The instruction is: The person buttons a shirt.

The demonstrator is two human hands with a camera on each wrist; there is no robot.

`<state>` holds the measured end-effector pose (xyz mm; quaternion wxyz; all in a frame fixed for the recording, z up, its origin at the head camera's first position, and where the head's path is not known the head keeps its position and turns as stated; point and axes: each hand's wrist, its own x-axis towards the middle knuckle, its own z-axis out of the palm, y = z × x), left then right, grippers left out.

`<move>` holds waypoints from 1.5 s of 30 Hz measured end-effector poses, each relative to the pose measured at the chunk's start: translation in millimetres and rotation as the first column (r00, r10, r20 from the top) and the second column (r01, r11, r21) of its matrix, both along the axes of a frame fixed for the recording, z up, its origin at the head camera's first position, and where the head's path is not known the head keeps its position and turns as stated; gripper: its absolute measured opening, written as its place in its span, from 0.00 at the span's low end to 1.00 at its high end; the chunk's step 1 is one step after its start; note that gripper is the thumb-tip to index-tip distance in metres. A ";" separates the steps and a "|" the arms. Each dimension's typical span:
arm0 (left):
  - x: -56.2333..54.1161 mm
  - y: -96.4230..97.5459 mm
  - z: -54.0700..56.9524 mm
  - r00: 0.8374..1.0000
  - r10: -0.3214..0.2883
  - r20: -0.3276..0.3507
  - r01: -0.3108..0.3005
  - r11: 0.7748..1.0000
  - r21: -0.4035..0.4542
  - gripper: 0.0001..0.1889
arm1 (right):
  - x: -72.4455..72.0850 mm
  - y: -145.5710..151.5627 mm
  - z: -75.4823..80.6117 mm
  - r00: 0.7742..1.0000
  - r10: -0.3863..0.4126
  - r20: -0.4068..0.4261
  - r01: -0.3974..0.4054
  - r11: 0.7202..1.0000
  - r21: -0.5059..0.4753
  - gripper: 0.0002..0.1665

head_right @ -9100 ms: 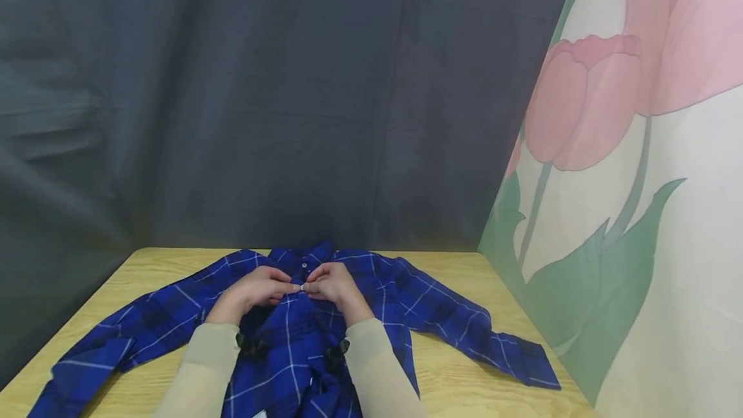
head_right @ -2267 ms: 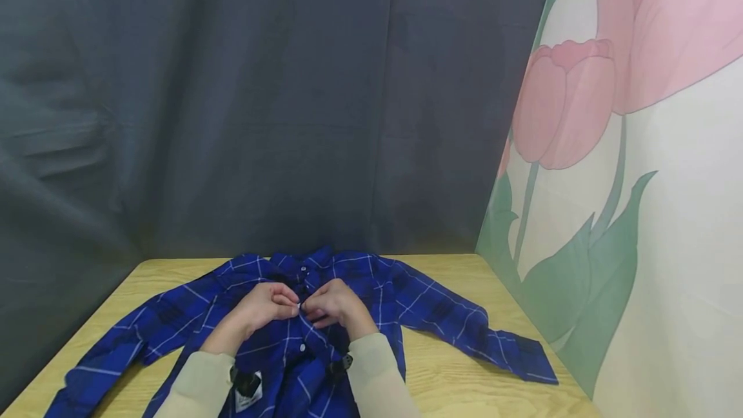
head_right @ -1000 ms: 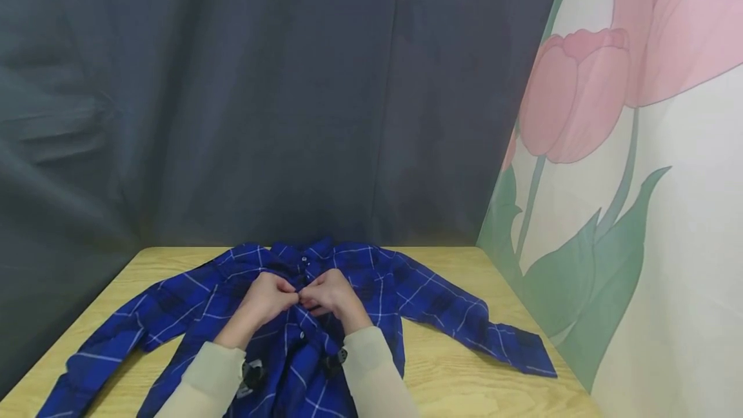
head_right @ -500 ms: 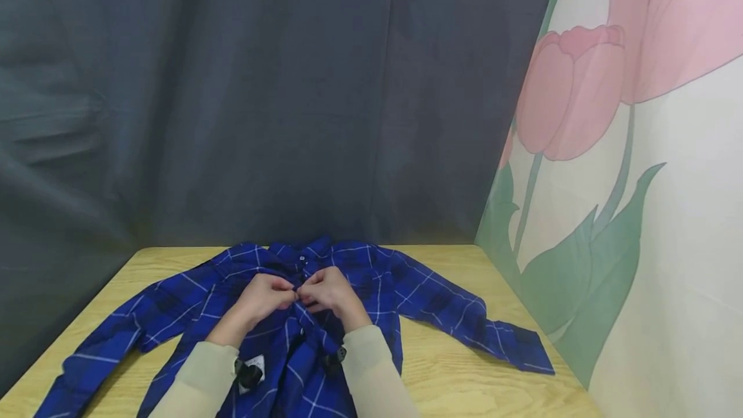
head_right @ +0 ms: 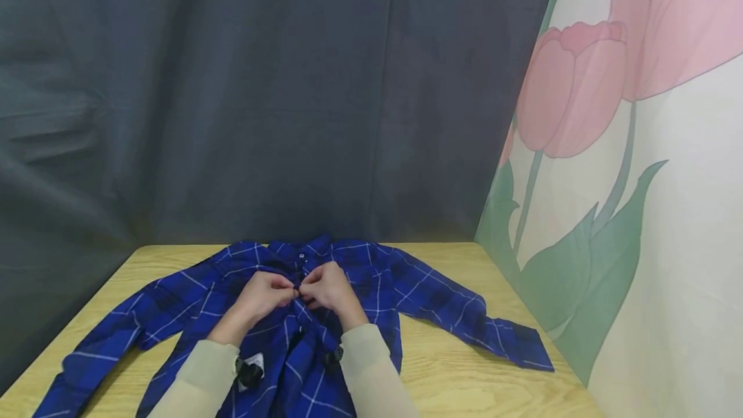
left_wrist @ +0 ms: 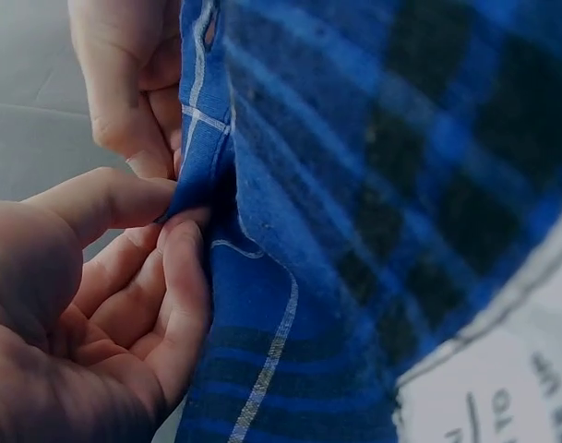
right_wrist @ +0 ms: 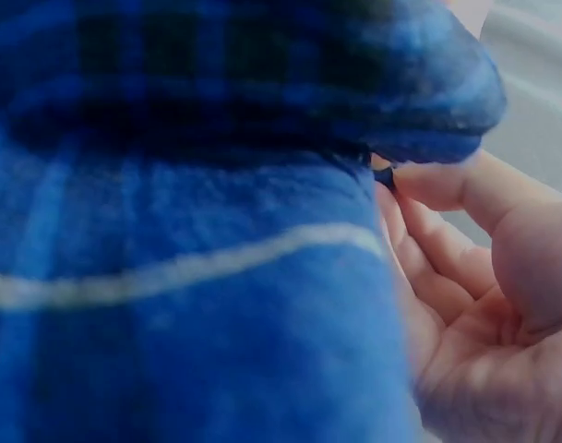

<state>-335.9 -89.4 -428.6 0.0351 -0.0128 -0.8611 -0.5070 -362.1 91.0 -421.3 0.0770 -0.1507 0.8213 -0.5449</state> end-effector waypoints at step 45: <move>-3.1 10.4 3.5 0.969 0.200 -0.147 -0.197 0.980 0.036 0.06 | 5.9 -27.7 -0.1 0.909 -0.255 -0.330 0.309 0.943 0.124 0.05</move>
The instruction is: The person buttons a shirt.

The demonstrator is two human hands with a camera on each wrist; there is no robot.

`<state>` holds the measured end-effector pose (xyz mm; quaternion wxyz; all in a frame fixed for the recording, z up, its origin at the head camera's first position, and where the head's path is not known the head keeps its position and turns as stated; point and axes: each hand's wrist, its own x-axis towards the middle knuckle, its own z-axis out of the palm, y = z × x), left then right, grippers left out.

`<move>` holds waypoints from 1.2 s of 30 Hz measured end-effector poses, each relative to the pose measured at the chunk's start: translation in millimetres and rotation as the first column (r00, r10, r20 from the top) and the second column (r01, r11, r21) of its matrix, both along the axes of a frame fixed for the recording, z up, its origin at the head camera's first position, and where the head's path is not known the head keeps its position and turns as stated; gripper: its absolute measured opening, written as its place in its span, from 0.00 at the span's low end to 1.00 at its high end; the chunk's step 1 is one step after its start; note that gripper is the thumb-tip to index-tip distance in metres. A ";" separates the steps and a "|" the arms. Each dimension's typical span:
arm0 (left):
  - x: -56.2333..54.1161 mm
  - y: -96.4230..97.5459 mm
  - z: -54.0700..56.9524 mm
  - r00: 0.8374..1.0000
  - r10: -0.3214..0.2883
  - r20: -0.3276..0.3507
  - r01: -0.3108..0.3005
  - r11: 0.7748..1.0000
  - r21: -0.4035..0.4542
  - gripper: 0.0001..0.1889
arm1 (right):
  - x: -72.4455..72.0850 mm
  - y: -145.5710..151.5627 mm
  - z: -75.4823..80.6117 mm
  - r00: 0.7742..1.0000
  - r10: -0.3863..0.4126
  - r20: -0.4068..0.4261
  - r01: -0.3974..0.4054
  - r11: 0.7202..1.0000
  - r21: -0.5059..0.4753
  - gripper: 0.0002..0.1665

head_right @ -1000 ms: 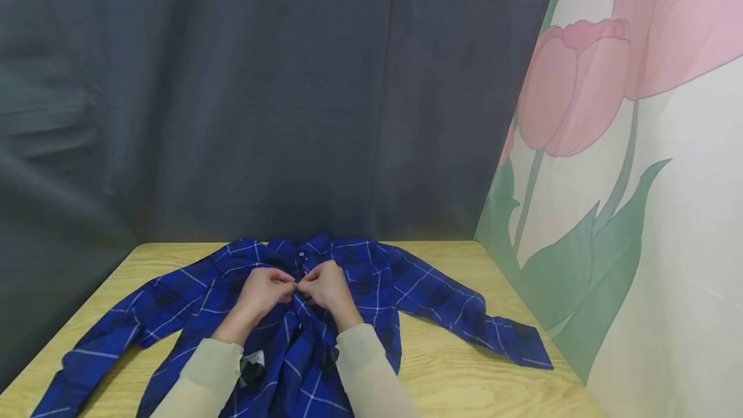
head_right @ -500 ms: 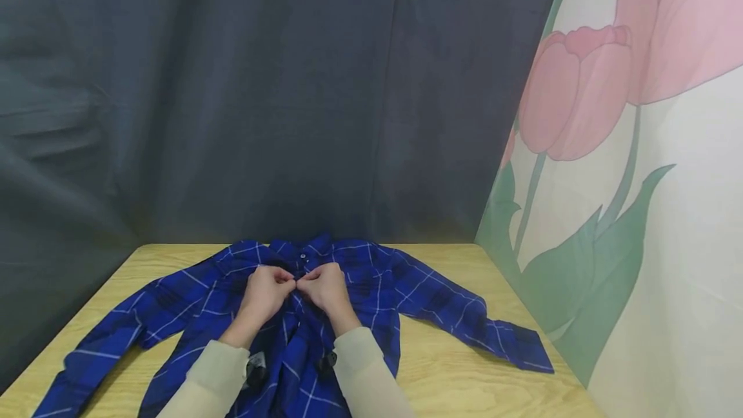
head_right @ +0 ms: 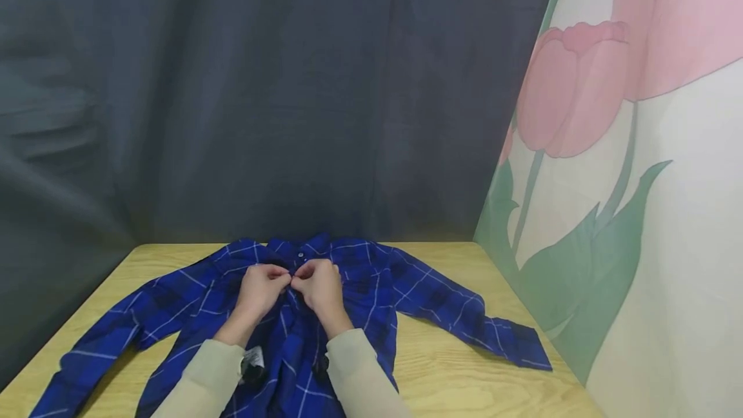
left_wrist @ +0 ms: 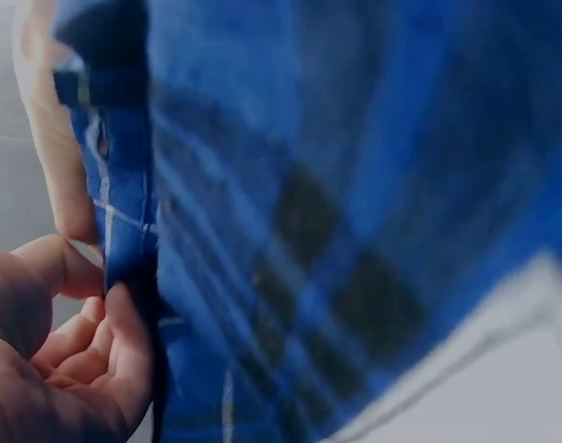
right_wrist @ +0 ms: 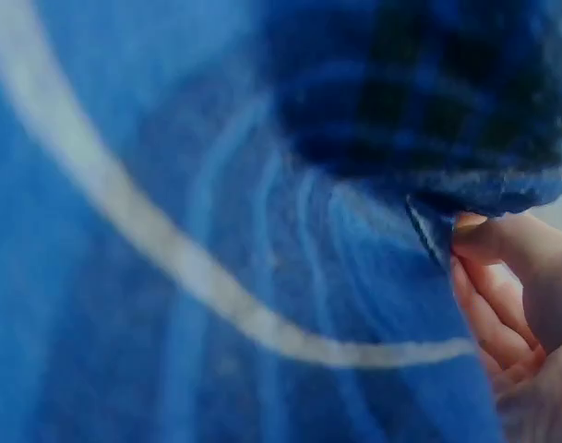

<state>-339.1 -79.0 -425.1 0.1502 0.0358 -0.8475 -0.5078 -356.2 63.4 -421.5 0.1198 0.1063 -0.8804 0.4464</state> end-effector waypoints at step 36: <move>0.4 -11.5 10.6 0.976 -0.199 0.092 0.164 0.941 0.297 0.16 | -14.0 16.2 -2.9 0.961 0.243 0.134 -0.177 0.908 -0.379 0.08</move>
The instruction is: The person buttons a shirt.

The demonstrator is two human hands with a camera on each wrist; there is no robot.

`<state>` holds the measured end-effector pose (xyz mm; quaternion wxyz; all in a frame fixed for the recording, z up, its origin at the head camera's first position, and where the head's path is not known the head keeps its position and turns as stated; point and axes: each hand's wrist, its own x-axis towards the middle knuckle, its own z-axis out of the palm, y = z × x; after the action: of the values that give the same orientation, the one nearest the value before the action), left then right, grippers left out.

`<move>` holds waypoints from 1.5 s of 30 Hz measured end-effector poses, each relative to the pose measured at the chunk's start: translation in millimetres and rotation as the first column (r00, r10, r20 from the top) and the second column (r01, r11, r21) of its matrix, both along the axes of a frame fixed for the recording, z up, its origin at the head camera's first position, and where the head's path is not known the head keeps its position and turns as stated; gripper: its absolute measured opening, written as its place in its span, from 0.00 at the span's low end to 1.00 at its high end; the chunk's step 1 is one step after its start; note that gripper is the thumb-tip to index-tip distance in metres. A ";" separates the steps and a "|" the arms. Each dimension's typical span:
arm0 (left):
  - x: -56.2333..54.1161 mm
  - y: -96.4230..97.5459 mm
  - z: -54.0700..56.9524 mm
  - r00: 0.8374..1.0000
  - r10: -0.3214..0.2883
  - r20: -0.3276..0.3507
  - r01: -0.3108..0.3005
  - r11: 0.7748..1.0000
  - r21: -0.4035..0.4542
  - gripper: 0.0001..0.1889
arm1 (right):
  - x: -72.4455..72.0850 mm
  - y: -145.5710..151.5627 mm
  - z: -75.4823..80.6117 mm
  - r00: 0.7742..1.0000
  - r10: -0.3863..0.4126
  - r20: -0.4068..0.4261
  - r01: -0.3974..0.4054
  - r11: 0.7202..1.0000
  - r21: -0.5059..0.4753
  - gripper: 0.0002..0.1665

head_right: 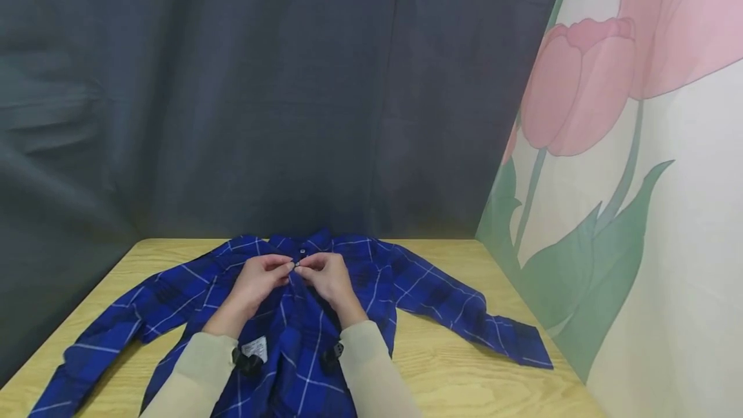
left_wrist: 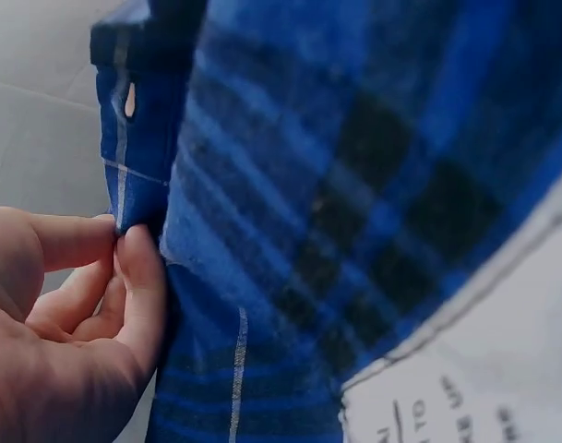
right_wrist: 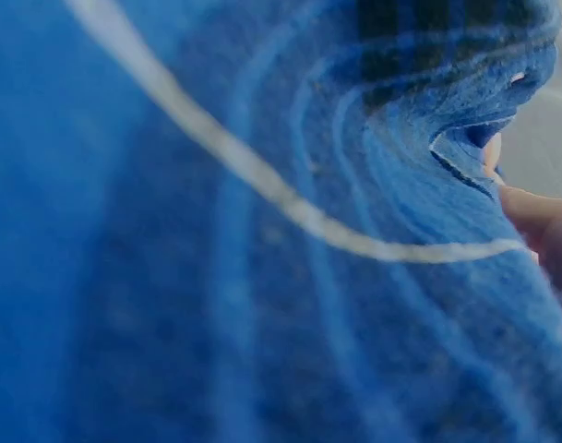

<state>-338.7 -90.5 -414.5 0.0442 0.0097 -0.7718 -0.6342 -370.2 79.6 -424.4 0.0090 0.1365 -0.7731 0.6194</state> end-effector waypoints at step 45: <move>0.9 -15.7 -4.9 0.997 0.014 0.077 -0.004 0.993 -0.120 0.11 | 5.7 1.6 -1.5 0.989 0.045 0.138 -0.059 0.993 0.100 0.10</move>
<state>-337.7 -106.2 -419.4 0.0175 0.0351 -0.8096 -0.5856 -364.5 81.1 -425.8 -0.0668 0.1146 -0.7991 0.5863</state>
